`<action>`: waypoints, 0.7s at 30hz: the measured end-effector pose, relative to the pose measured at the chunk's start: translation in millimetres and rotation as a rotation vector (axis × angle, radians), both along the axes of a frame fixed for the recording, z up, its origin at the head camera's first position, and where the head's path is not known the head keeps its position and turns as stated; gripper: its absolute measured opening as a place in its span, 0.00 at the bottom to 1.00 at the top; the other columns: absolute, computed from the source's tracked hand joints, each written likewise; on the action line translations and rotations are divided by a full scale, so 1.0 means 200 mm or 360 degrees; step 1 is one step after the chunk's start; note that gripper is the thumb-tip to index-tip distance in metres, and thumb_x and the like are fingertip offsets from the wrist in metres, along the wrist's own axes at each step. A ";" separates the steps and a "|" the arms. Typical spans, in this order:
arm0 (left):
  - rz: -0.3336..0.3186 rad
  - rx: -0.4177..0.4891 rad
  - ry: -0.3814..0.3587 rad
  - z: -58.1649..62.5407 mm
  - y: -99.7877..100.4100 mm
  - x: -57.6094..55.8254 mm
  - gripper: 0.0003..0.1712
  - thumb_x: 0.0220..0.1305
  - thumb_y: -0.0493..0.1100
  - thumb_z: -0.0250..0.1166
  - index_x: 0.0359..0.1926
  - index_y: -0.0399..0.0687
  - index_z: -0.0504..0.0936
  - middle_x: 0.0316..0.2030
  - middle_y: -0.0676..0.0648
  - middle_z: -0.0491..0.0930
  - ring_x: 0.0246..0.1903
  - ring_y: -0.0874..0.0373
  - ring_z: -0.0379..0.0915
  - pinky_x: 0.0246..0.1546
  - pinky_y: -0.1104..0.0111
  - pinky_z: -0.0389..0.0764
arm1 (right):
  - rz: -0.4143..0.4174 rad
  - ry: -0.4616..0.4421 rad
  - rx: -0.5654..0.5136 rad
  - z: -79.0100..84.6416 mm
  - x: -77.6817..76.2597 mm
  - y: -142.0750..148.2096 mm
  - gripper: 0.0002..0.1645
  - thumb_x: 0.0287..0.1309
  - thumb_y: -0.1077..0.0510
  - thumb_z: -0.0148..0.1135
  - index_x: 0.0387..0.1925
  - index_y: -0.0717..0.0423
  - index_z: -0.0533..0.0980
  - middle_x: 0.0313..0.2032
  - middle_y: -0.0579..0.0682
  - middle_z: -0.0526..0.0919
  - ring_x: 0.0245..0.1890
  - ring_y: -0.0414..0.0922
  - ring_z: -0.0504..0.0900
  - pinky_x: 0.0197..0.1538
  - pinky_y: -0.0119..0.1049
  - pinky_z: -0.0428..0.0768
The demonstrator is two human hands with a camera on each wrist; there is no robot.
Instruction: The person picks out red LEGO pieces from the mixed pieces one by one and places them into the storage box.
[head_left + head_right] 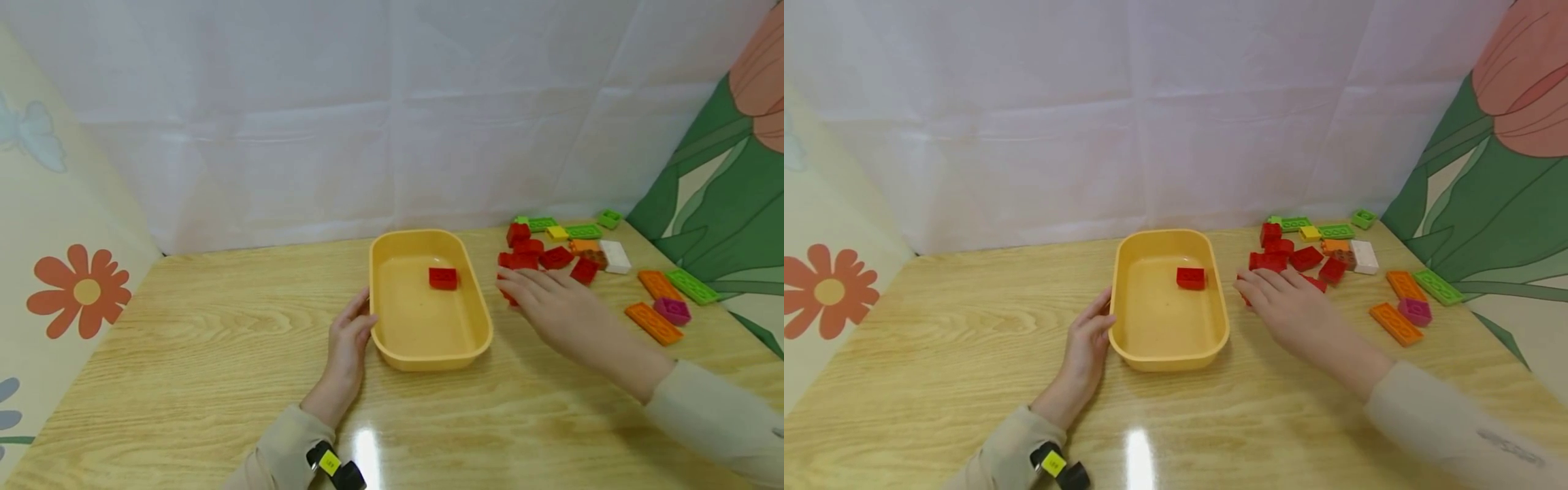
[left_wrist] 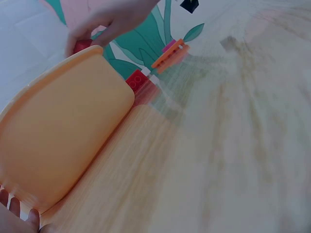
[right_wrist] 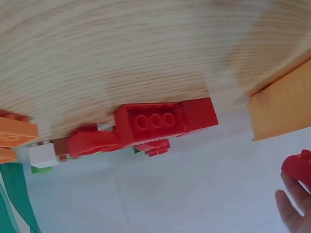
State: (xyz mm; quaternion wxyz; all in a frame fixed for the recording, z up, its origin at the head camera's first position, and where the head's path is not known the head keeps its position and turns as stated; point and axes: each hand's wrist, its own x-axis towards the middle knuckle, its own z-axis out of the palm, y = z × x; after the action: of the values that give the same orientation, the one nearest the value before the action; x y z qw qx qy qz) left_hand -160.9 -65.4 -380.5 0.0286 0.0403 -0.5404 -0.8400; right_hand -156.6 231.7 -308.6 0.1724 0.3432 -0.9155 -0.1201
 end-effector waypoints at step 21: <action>-0.0016 -0.0022 -0.0005 0.00 -0.01 0.00 0.32 0.55 0.29 0.51 0.65 0.35 0.66 0.66 0.33 0.66 0.62 0.50 0.64 0.50 0.81 0.75 | 0.0425 0.0268 -0.0177 -0.02 -0.09 -0.18 0.32 0.51 0.59 0.62 0.60 0.58 0.70 0.58 0.54 0.80 0.55 0.50 0.77 0.51 0.52 0.82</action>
State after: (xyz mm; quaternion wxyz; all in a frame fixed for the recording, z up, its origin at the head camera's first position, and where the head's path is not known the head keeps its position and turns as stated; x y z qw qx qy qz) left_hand -160.9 -66.5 -381.1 0.0238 0.0388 -0.5463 -0.8363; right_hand -173.7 196.0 -312.9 0.2816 0.4404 -0.8493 -0.0736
